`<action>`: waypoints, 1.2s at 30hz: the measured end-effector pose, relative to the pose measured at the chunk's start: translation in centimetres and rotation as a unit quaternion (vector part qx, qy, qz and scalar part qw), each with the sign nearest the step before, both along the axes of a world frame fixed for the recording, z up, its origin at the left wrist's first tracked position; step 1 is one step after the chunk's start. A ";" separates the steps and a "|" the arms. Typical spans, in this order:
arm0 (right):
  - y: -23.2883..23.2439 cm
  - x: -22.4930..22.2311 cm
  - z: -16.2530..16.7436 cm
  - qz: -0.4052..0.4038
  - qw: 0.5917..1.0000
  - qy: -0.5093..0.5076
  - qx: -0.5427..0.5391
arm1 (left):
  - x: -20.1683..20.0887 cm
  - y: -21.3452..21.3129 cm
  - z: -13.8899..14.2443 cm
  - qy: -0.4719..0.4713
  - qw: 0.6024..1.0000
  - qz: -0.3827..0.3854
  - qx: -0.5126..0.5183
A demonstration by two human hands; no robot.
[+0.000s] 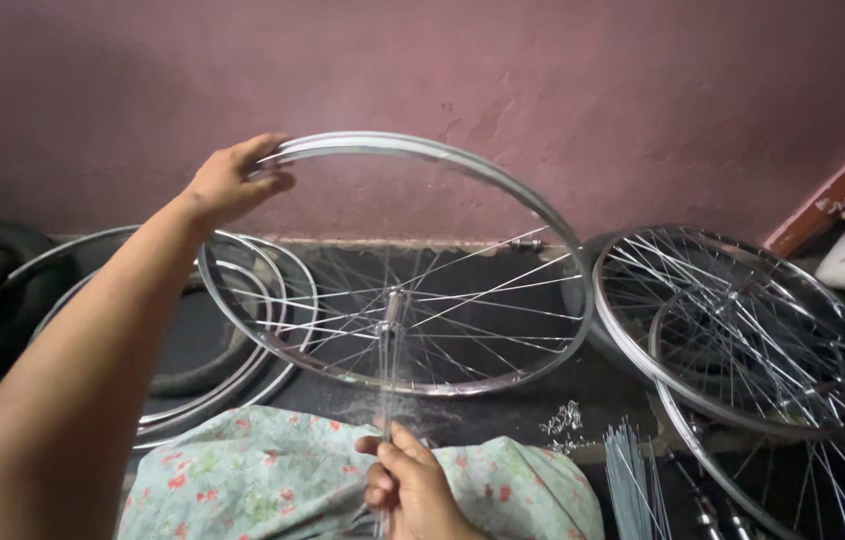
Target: The person laces a bicycle wheel by inserting spokes through the rim and hub, then tightening them with nipples. The person rotates the wheel to access different spoke holes and continues adding and adjusting spokes by hand.
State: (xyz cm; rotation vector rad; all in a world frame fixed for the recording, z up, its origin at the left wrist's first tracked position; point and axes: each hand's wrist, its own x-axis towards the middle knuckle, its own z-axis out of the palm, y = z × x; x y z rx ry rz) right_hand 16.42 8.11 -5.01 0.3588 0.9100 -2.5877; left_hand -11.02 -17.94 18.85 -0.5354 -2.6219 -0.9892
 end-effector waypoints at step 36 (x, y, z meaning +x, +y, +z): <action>0.6 -1.9 -2.6 -0.022 0.996 0.023 0.089 | 2.1 -3.1 -2.6 0.033 0.985 0.167 0.032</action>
